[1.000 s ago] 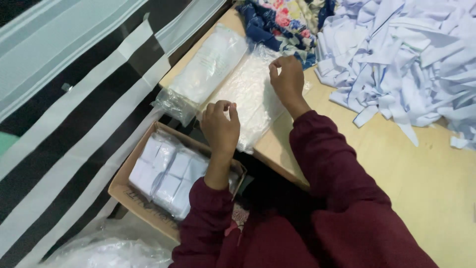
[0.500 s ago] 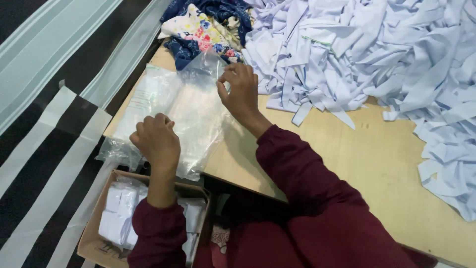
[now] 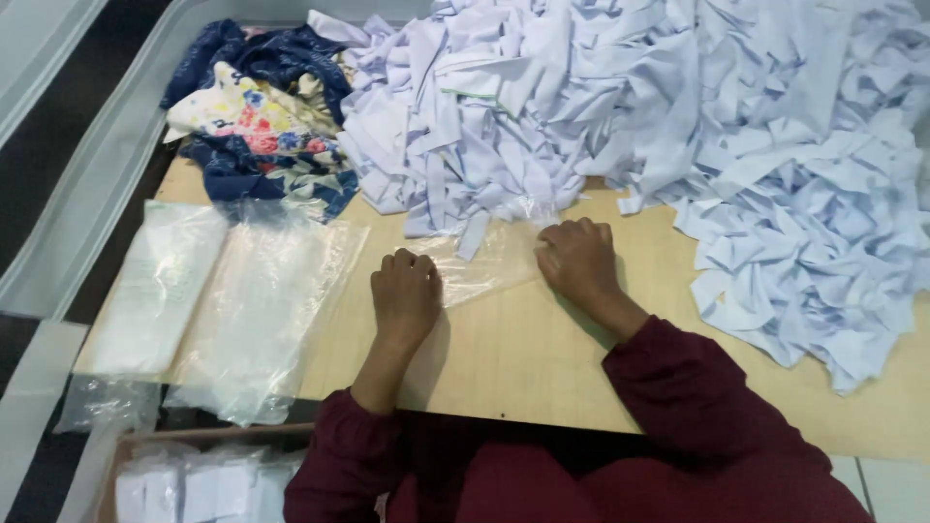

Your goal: Folding white fabric strips and placing them into small plastic bags

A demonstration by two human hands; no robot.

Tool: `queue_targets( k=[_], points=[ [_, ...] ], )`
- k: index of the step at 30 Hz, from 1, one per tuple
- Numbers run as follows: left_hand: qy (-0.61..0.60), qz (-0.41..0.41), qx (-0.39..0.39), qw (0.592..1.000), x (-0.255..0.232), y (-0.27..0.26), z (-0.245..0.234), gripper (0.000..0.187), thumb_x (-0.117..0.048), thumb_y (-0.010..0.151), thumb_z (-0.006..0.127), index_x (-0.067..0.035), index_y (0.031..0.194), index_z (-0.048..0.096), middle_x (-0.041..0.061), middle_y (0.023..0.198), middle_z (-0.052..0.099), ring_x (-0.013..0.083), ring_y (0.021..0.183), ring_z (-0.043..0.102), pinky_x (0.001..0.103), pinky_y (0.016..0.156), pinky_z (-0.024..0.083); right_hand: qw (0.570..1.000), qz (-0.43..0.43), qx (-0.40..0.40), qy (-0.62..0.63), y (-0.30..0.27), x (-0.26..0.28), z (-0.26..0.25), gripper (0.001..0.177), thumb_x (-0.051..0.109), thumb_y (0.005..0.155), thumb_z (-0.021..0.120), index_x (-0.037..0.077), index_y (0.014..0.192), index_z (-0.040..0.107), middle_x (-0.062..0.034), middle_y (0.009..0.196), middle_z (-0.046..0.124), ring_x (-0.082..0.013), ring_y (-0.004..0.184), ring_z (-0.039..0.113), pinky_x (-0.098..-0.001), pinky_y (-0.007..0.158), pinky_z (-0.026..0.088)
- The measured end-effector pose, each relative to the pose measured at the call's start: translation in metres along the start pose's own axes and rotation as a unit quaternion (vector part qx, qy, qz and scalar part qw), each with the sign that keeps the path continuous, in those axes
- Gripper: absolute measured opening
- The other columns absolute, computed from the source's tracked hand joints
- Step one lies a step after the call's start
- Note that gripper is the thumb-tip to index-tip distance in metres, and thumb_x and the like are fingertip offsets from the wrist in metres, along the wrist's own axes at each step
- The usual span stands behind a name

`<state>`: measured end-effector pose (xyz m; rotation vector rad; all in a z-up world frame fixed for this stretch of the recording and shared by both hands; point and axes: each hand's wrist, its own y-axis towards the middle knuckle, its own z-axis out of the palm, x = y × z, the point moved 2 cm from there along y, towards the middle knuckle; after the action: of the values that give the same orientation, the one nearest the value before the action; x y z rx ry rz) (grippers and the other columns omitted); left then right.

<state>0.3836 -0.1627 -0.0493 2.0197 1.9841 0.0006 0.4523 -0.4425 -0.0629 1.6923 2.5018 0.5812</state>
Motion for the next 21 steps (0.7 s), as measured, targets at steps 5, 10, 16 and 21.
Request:
queue_targets(
  k=[5, 10, 16, 21],
  points=[
    [0.011, 0.014, 0.052, 0.998, -0.004, 0.014, -0.007, 0.009, -0.021, 0.090, 0.069, -0.019, 0.098, 0.071, 0.007, 0.105, 0.063, 0.0306, 0.103, 0.063, 0.048, 0.083, 0.052, 0.992, -0.016, -0.034, 0.118, -0.017, 0.007, -0.031, 0.015, 0.030, 0.095, 0.065, 0.018, 0.092, 0.073, -0.0062, 0.092, 0.064, -0.0284, 0.092, 0.062, -0.0432, 0.085, 0.045],
    [0.012, -0.011, 0.042, 0.999, -0.018, 0.014, -0.008, 0.010, -0.019, 0.087, 0.067, -0.016, 0.095, 0.072, 0.007, 0.098, 0.063, 0.0318, 0.094, 0.065, 0.048, 0.075, 0.056, 0.966, -0.081, -0.106, 0.223, -0.020, -0.001, -0.020, 0.010, 0.023, 0.094, 0.071, 0.018, 0.102, 0.074, -0.0052, 0.090, 0.067, -0.0268, 0.088, 0.064, -0.0411, 0.082, 0.047],
    [-0.202, 0.063, -0.143, 0.967, -0.079, 0.005, -0.013, 0.019, -0.016, 0.094, 0.068, -0.009, 0.111, 0.064, 0.012, 0.096, 0.062, 0.0310, 0.087, 0.063, 0.042, 0.080, 0.052, 0.926, -0.057, -0.072, 0.366, -0.021, 0.009, -0.040, 0.022, 0.013, 0.095, 0.070, 0.013, 0.117, 0.071, -0.0085, 0.106, 0.069, -0.0273, 0.090, 0.069, -0.0392, 0.080, 0.056],
    [-0.194, 0.010, -0.064, 0.979, -0.083, 0.000, 0.013, 0.015, -0.020, 0.089, 0.071, -0.014, 0.103, 0.070, 0.008, 0.106, 0.063, 0.0301, 0.102, 0.056, 0.043, 0.094, 0.042, 0.904, -0.048, -0.040, 0.422, -0.024, 0.009, -0.041, 0.032, -0.002, 0.095, 0.064, 0.007, 0.125, 0.067, -0.0089, 0.107, 0.065, -0.0176, 0.078, 0.062, -0.0275, 0.069, 0.050]
  ],
)
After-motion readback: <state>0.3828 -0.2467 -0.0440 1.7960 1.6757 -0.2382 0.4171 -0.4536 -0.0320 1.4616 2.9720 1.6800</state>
